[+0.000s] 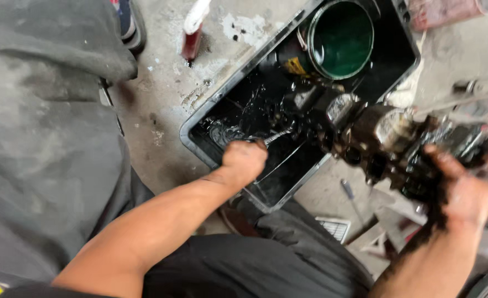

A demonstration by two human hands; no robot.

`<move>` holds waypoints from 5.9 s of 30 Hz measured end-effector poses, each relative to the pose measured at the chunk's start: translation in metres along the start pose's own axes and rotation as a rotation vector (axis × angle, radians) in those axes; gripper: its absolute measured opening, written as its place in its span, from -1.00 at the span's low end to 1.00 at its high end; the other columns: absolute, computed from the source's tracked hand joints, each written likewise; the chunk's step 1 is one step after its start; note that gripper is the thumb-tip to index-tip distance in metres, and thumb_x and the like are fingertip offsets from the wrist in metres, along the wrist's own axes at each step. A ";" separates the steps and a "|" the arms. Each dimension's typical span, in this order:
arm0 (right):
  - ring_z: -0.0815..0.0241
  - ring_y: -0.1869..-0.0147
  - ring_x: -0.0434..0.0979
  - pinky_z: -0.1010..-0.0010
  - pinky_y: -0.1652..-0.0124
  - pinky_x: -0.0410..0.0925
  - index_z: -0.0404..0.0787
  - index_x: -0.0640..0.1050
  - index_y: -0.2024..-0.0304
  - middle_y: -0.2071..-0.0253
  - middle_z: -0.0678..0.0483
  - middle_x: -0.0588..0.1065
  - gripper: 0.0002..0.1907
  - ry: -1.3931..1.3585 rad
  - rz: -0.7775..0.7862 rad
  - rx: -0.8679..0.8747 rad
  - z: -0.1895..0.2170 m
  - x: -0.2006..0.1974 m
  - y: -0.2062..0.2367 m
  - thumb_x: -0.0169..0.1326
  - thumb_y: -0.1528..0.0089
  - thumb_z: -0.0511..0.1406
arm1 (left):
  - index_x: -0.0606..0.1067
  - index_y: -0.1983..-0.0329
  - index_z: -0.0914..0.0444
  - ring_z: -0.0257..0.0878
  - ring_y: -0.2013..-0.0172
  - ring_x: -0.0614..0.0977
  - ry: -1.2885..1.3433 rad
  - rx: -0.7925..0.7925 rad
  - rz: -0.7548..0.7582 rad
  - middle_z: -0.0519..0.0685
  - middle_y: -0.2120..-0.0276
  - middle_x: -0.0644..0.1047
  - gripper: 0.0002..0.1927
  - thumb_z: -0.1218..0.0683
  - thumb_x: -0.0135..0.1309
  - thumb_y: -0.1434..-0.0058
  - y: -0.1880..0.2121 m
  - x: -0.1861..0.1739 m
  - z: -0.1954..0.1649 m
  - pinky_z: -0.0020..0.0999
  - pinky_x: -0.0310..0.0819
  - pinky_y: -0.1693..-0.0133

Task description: The person sits on the workshop floor with a black parts-washing tray and scrubs a greasy engine intake manifold, holding the manifold with one hand while scrubbing its openings and surfaces with a brush, dipping into the dark cleaning fluid and turning the part to reach different sides.

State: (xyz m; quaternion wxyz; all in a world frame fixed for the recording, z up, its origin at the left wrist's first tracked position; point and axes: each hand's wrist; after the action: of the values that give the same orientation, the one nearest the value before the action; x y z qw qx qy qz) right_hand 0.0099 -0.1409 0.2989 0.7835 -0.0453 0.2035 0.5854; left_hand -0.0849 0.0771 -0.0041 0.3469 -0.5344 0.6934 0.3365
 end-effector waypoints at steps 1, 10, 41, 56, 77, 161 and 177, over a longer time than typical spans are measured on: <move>0.22 0.15 0.63 0.34 0.09 0.55 -0.14 0.43 -0.11 0.12 0.05 0.61 -0.46 -0.017 -0.038 0.078 0.000 -0.001 0.000 0.17 -0.09 -0.55 | 0.62 0.35 0.17 -0.02 0.33 0.70 -0.004 0.031 -0.061 0.00 0.41 0.61 -0.85 0.09 0.05 -0.10 0.005 0.004 0.004 -0.06 0.58 0.32; 0.22 -0.02 0.60 0.38 -0.11 0.50 -0.31 0.50 -0.13 -0.03 0.08 0.58 -0.49 0.095 0.049 -0.124 -0.003 -0.001 0.009 0.23 -0.13 -0.61 | 0.62 0.30 0.23 0.15 0.21 0.69 0.305 -0.238 0.240 0.18 0.25 0.64 -0.78 0.08 -0.01 -0.15 0.006 -0.024 0.001 0.06 0.58 0.15; 0.16 -0.08 0.63 0.32 -0.14 0.54 -0.31 0.43 -0.43 -0.14 0.02 0.58 -0.22 0.044 0.017 -0.066 0.004 0.011 0.018 0.30 -0.16 -0.61 | 0.30 -0.26 0.42 0.01 0.44 0.64 2.043 -0.736 0.452 0.13 0.39 0.53 -0.57 0.31 -0.10 -0.31 -0.045 0.055 -0.024 -0.04 0.67 0.41; 0.12 0.00 0.68 0.28 0.00 0.62 -0.35 0.38 -0.32 -0.10 -0.04 0.60 -0.29 0.000 0.003 -0.041 -0.006 0.013 0.016 0.30 -0.14 -0.61 | 0.55 -0.08 0.21 0.09 0.20 0.68 0.375 -0.171 0.221 0.16 0.24 0.63 -0.61 0.11 0.02 -0.18 0.000 -0.037 0.026 -0.05 0.61 0.12; 0.07 -0.01 0.66 0.25 -0.05 0.61 -0.35 0.33 -0.40 -0.12 -0.07 0.57 -0.26 -0.058 0.058 0.003 -0.023 -0.003 0.007 0.31 -0.21 -0.60 | 0.42 -0.31 -0.07 0.11 0.34 0.68 0.245 0.179 0.300 0.14 0.38 0.62 -0.35 0.16 0.00 -0.09 -0.058 -0.020 0.051 0.02 0.56 0.27; 0.15 0.22 0.56 0.34 0.23 0.46 -0.23 0.59 0.02 0.19 0.06 0.56 -0.73 0.050 -0.004 0.217 -0.026 -0.026 0.015 0.17 -0.21 -0.36 | 0.49 -0.11 0.14 0.25 0.21 0.65 0.669 -0.497 0.170 0.25 0.26 0.61 -0.56 0.09 0.05 -0.11 0.000 -0.064 -0.085 0.17 0.55 0.18; 0.11 0.25 0.61 0.23 0.26 0.53 -0.24 0.50 -0.08 0.16 0.03 0.58 -0.63 -0.007 0.006 0.150 -0.032 -0.030 0.024 0.08 -0.19 -0.41 | 0.57 0.10 0.26 0.19 0.18 0.69 0.672 -0.776 0.149 0.28 0.26 0.62 -0.69 0.12 0.11 -0.07 -0.031 0.015 -0.033 0.03 0.60 0.11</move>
State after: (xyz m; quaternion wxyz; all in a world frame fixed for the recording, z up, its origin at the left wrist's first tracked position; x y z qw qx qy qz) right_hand -0.0276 -0.1704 0.2846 0.7837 0.0161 0.2442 0.5709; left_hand -0.0617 0.0363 -0.0019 -0.1439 -0.6513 0.6269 0.4025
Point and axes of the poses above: each hand's wrist, its own y-axis away from the middle knuckle, its own x-axis out of the palm, z = x × y
